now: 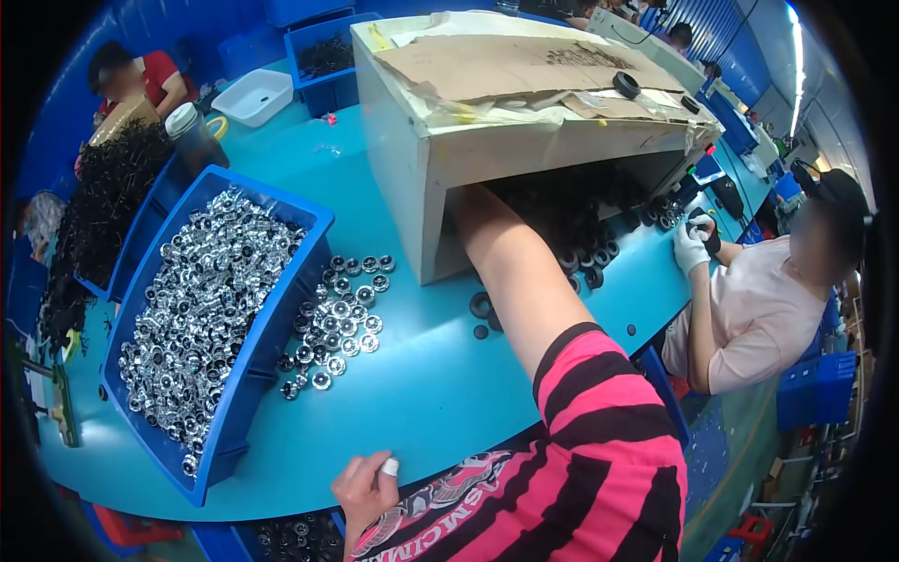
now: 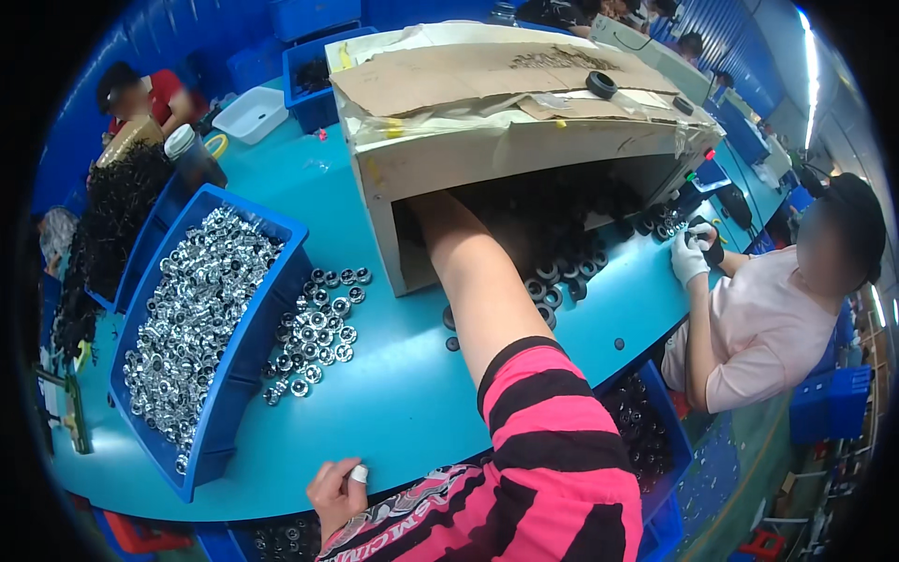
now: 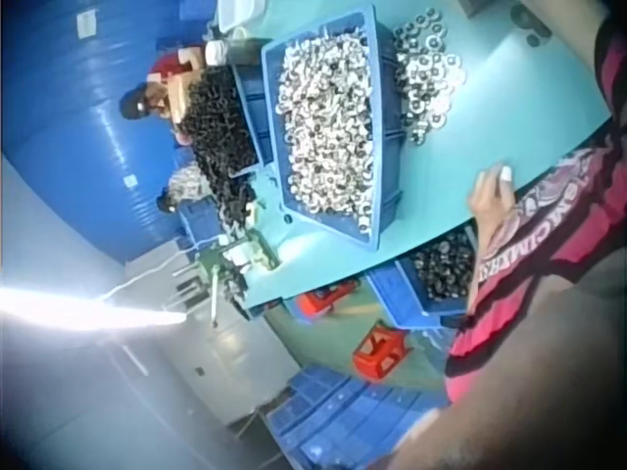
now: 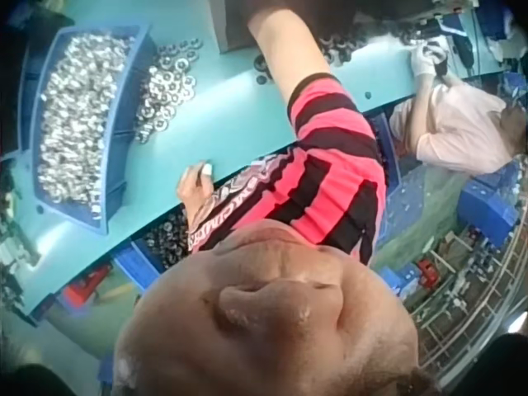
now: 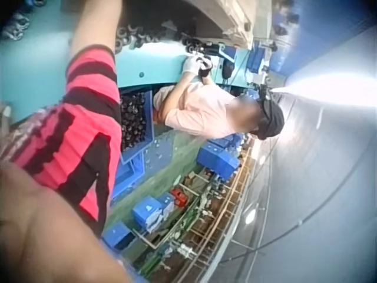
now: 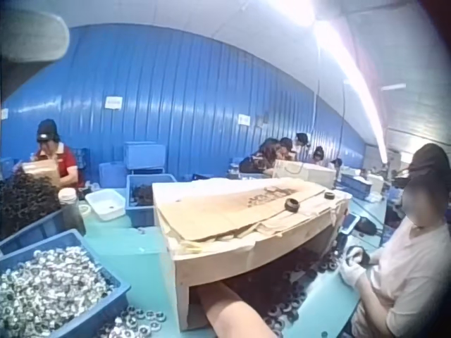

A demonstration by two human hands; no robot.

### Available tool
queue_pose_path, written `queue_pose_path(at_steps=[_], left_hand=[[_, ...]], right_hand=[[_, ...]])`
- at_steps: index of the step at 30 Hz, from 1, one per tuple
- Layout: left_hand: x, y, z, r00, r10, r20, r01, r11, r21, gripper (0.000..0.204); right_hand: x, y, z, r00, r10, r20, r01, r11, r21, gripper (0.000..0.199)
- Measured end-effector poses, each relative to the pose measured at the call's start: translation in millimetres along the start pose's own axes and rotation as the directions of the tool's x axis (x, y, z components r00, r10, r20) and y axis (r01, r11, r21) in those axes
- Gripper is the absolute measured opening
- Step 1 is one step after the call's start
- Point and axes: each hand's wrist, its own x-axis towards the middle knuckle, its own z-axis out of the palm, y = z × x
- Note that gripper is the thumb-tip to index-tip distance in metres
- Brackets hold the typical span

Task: The worker is manually inserting small metal bearings into black rubber rings at a factory workstation.

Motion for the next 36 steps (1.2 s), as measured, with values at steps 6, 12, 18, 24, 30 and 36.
queue_pose_path(at_steps=[6,12,18,24,30,36], left_hand=[[-0.5,3.0,-3.5,0.999,-0.015,-0.039,0.010,0.991,-0.130,0.012],[-3.6,12.2,-12.3,0.999,-0.041,-0.019,0.038,0.986,-0.161,0.010],[-7.3,8.4,-8.4,0.999,0.039,-0.038,-0.044,0.988,-0.146,0.010],[-11.2,4.6,-15.8,0.997,0.074,-0.021,-0.077,0.973,-0.220,0.019],[-26.0,21.6,-16.4,0.971,-0.125,0.203,0.235,0.656,-0.717,0.039],[-22.7,23.3,-7.7,0.951,-0.124,0.283,0.288,0.024,-0.957,0.049]], right_hand=[[-14.2,-30.6,-49.5,0.995,-0.075,-0.069,0.076,0.997,0.004,0.039],[-55.0,-32.5,-91.7,0.985,-0.139,-0.102,0.131,0.988,-0.080,0.040],[-115.2,-34.1,-134.0,0.984,0.170,0.058,-0.165,0.983,-0.080,0.042],[-173.0,-113.6,-191.2,0.863,0.426,0.270,-0.501,0.784,0.365,0.053],[-263.3,-234.7,-209.0,0.945,-0.035,0.325,-0.234,0.621,0.748,0.064],[-292.8,-285.5,-206.7,0.918,-0.279,0.283,0.010,0.729,0.685,0.056]])
